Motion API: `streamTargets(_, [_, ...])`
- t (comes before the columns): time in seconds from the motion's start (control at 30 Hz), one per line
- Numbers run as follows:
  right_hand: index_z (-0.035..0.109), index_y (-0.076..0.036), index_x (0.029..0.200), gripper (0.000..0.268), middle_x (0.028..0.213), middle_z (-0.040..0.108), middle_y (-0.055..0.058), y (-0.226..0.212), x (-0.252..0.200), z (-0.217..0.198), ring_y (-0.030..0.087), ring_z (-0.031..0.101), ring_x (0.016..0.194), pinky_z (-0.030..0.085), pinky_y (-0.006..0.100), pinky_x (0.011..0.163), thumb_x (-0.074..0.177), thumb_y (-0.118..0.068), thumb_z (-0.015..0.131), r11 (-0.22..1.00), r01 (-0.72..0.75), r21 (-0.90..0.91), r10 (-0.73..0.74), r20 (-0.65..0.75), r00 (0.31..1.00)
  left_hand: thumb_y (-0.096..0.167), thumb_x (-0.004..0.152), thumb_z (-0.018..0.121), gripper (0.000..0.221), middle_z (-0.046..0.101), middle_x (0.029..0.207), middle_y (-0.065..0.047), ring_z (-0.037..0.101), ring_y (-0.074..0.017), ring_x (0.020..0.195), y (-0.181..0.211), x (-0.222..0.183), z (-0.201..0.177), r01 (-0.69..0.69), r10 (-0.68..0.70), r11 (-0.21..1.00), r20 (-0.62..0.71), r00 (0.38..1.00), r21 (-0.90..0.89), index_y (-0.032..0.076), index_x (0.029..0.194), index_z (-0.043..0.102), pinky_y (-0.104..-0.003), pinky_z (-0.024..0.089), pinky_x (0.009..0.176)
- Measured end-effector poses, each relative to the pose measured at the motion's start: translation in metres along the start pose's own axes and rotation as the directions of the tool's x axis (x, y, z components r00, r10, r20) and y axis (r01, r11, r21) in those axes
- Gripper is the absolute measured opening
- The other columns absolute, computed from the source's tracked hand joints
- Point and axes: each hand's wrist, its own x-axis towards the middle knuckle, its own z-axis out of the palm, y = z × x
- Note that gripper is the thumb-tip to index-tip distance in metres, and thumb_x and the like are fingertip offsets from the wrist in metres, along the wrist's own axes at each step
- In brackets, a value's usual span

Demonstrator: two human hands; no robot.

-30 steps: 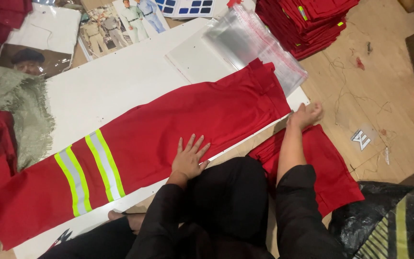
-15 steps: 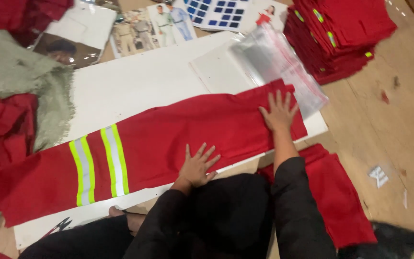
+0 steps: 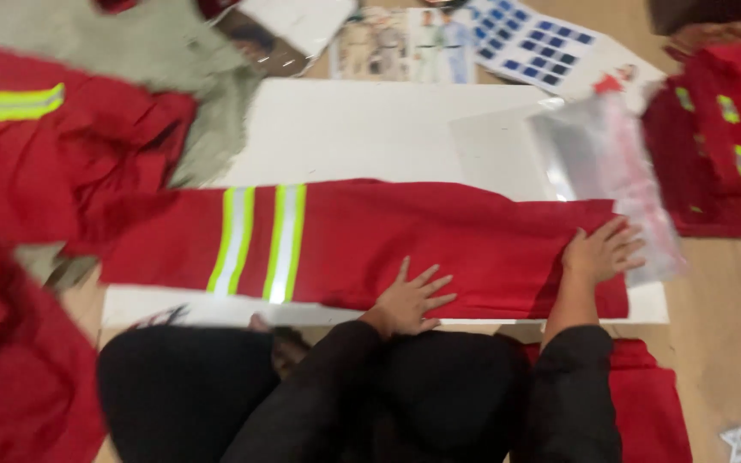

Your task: Folding red work pants with reflective stripes on a board and trimming loose threads with snips.

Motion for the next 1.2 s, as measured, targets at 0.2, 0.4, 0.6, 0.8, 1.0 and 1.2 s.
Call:
streamTargets(0.2, [0.019,0.0,0.165,0.086,0.168,0.004,0.032,-0.103,-0.117,0.014,0.053,0.005,0.154,0.005,0.077,0.116,0.099,-0.036,0.06,0.88,0.457,0.128,-0.453,-0.06,0.889,0.07,0.098,0.033,0.075,0.026,0.171,-0.004,0.018,-0.0321,0.159,-0.026,0.004,0.033,0.047,-0.093,0.979,-0.23,0.969,-0.198,0.027,0.159,0.035,-0.071,0.009,0.122])
streamTargets(0.4, [0.032,-0.019,0.163,0.081,0.172,0.019,0.021,-0.134,-0.182,0.039,0.042,0.014,0.159,0.01,0.074,0.12,0.095,-0.059,0.053,0.572,0.818,0.062,-0.817,0.125,0.562,0.078,0.092,0.044,0.081,0.035,0.167,-0.006,0.03,-0.0329,0.155,-0.124,-0.104,0.007,0.389,-0.415,0.907,-0.515,0.75,-0.164,0.03,0.157,0.042,-0.062,0.03,0.118])
streamTargets(0.6, [0.023,-0.038,0.163,0.089,0.174,0.014,0.006,-0.132,-0.154,0.073,0.031,0.009,0.161,0.014,0.069,0.121,0.089,-0.081,0.045,0.59,0.807,0.002,-0.75,0.372,0.547,0.083,0.091,0.036,0.089,0.023,0.171,-0.005,0.019,-0.0363,0.157,-0.242,-0.198,-0.038,0.853,-0.857,0.514,-0.087,0.507,-0.086,0.028,0.162,0.031,-0.08,0.001,0.118])
streamTargets(0.8, [0.063,-0.03,0.137,0.051,0.145,0.056,0.001,-0.191,-0.142,0.056,0.024,0.05,0.138,0.036,0.051,0.108,0.091,-0.053,0.067,0.538,0.842,0.031,-0.839,-0.075,0.539,0.059,0.092,0.059,0.079,0.03,0.169,-0.01,0.024,-0.0381,0.156,-0.228,-0.144,-0.064,0.666,-0.637,0.746,-0.311,0.705,-0.018,0.026,0.16,0.037,-0.072,0.013,0.121])
streamTargets(1.0, [0.043,-0.028,0.156,0.075,0.16,0.043,0.012,-0.264,-0.134,0.036,0.039,0.028,0.152,0.021,0.064,0.117,0.088,-0.033,0.075,0.565,0.825,0.006,-0.824,0.043,0.565,0.069,0.093,0.046,0.08,0.02,0.172,-0.009,0.014,-0.0356,0.159,-0.205,-0.113,-0.044,0.587,-0.58,0.808,-0.258,0.773,-0.057,0.026,0.16,0.036,-0.068,0.01,0.124])
streamTargets(1.2, [0.06,-0.027,0.104,0.021,0.093,0.061,-0.003,-0.226,-0.115,0.038,0.019,0.058,0.098,0.034,0.052,0.104,0.088,-0.035,0.071,0.322,0.933,-0.162,-0.942,-0.147,0.3,0.069,0.09,0.047,0.08,0.025,0.171,-0.006,0.017,-0.0316,0.159,-0.202,-0.112,-0.044,0.604,-0.593,0.794,-0.306,0.745,-0.068,0.022,0.155,0.043,-0.066,0.011,0.125])
